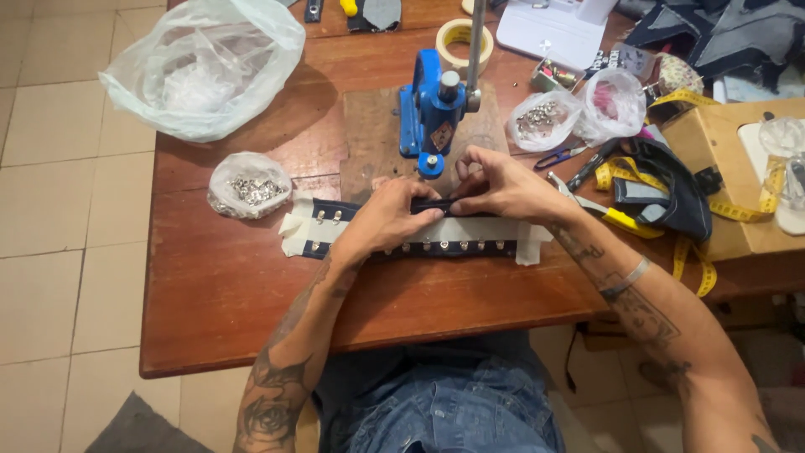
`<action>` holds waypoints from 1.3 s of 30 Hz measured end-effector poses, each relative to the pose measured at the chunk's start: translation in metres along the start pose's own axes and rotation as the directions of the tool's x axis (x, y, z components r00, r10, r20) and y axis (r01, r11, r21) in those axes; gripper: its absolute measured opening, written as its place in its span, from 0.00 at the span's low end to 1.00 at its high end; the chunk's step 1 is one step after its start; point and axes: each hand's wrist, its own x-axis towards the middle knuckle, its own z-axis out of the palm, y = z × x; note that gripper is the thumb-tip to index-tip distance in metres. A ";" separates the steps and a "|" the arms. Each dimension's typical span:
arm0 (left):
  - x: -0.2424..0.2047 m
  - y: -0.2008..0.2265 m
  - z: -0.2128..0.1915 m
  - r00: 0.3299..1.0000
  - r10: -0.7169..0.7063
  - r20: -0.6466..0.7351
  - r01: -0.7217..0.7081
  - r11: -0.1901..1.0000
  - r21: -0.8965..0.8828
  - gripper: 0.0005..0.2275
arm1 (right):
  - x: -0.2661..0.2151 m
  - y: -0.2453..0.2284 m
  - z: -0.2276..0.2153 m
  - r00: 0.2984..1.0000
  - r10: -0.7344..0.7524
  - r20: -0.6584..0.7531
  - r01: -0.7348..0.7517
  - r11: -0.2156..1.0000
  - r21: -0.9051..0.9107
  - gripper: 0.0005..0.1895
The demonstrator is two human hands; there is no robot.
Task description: The person uses a blue manual rivet press to attach metal rivets to a black fabric strip. They repeatedly pick up rivets, position them on the fabric, and operate the press handle to secure each rivet in place.
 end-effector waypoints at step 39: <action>0.044 0.006 -0.037 0.894 -0.432 -0.117 0.363 0.853 -0.376 0.12 | 0.067 -0.019 0.007 0.921 0.022 -0.390 0.162 0.887 0.433 0.37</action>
